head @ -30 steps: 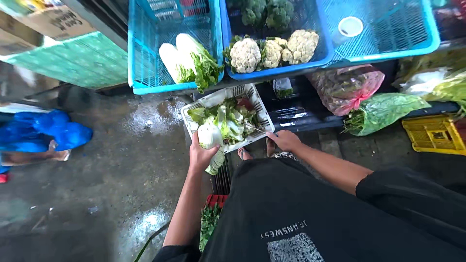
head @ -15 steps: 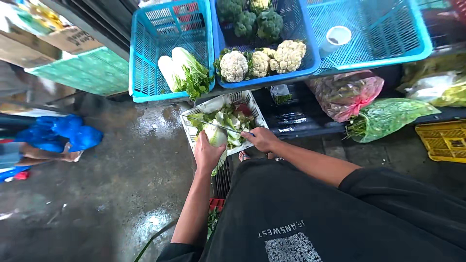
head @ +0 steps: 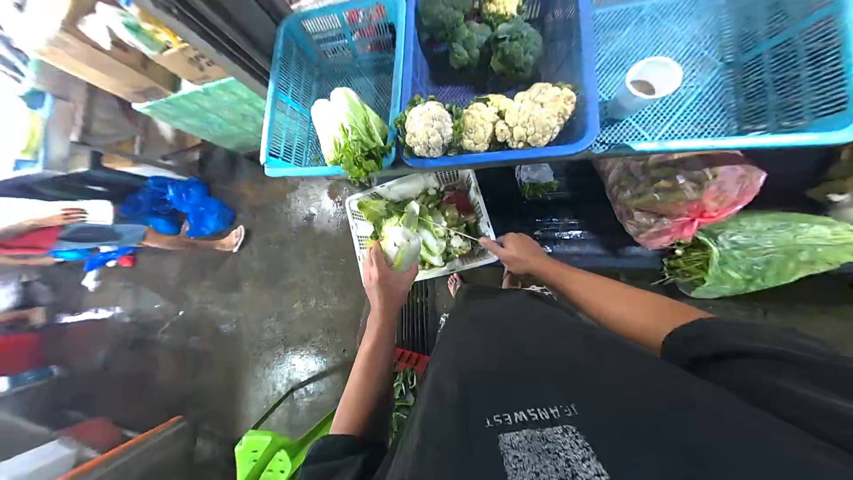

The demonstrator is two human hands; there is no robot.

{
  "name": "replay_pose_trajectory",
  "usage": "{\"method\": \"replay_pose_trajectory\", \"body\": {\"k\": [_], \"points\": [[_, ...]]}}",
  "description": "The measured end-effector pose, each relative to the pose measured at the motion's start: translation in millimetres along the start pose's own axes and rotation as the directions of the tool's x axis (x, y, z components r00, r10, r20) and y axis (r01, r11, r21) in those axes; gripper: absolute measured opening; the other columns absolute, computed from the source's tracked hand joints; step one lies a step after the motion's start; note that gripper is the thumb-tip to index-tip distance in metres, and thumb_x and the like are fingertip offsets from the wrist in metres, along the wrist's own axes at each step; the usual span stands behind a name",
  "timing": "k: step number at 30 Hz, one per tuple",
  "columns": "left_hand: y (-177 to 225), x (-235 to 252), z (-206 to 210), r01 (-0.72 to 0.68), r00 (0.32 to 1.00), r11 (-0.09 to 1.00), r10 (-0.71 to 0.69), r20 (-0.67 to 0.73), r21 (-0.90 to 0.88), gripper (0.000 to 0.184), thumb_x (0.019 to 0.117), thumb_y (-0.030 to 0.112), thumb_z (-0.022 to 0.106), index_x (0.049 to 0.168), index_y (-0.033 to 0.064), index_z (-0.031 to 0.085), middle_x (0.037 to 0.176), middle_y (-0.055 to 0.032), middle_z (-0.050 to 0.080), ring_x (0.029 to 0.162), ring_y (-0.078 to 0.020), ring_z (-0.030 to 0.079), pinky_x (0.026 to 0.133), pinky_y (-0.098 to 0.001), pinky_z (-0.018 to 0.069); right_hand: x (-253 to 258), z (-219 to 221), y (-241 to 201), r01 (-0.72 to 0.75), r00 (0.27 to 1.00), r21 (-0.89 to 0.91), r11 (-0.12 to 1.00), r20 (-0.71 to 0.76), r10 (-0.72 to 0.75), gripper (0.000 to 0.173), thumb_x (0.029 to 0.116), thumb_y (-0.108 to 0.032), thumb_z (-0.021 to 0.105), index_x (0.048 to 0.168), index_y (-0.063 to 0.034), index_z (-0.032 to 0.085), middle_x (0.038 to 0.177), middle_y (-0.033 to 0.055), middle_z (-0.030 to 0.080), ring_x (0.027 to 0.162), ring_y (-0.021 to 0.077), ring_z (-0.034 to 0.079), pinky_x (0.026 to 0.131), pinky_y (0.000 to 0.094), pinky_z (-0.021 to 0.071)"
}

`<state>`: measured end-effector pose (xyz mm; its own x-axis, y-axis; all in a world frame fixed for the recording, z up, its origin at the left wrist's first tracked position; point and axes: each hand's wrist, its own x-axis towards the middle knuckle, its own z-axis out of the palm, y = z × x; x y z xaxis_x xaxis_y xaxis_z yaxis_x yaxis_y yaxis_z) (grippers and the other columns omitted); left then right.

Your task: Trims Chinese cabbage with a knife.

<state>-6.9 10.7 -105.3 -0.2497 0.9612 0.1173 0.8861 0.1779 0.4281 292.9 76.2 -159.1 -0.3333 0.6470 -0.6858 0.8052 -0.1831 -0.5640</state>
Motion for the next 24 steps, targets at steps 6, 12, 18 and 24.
{"method": "replay_pose_trajectory", "body": {"k": [6,12,18,24], "points": [[25,-9,5,-0.004,0.998,0.998,0.007,-0.055,0.058,0.089,0.0672,0.045,0.092,0.134,-0.0023,0.058,0.124,-0.0205,0.067,0.114,-0.0344,0.066,0.100,-0.0528,0.0540,-11,-20,-37,0.269,0.963,-0.005,0.963,0.027,-0.269,0.080,0.1018,-0.073,0.027,0.078,-0.0058,0.062,0.071,0.0126,0.059,0.075,0.0328,0.063,0.071,0.0588,0.0498],[45,-15,12,0.049,0.996,0.997,-0.045,-0.079,0.053,0.090,0.0667,0.043,0.092,0.136,-0.0017,0.056,0.123,-0.0204,0.066,0.113,-0.0350,0.066,0.100,-0.0535,0.0534,-11,-27,-27,0.317,0.948,-0.044,0.948,0.043,-0.315,0.080,0.1009,-0.075,0.024,0.075,-0.0077,0.059,0.069,0.0106,0.057,0.072,0.0306,0.062,0.068,0.0557,0.0490],[60,-21,7,0.169,0.982,0.986,-0.169,-0.090,-0.002,0.096,0.0686,0.043,0.092,0.141,-0.0044,0.051,0.124,-0.0216,0.066,0.115,-0.0326,0.066,0.101,-0.0493,0.0542,16,-6,55,-0.006,1.000,-0.056,0.998,-0.023,0.005,0.094,0.0943,-0.083,0.023,0.103,-0.0032,0.072,0.106,0.0237,0.071,0.109,0.0423,0.067,0.092,0.0659,0.0503],[51,-35,17,0.124,0.981,0.992,-0.127,-0.146,-0.032,0.100,0.0664,0.044,0.093,0.140,-0.0086,0.049,0.128,-0.0260,0.064,0.118,-0.0359,0.064,0.102,-0.0498,0.0534,8,-20,38,0.053,0.999,-0.063,0.997,0.006,-0.053,0.087,0.0985,-0.078,0.024,0.095,-0.0039,0.069,0.095,0.0203,0.069,0.101,0.0390,0.067,0.087,0.0624,0.0504]]}}
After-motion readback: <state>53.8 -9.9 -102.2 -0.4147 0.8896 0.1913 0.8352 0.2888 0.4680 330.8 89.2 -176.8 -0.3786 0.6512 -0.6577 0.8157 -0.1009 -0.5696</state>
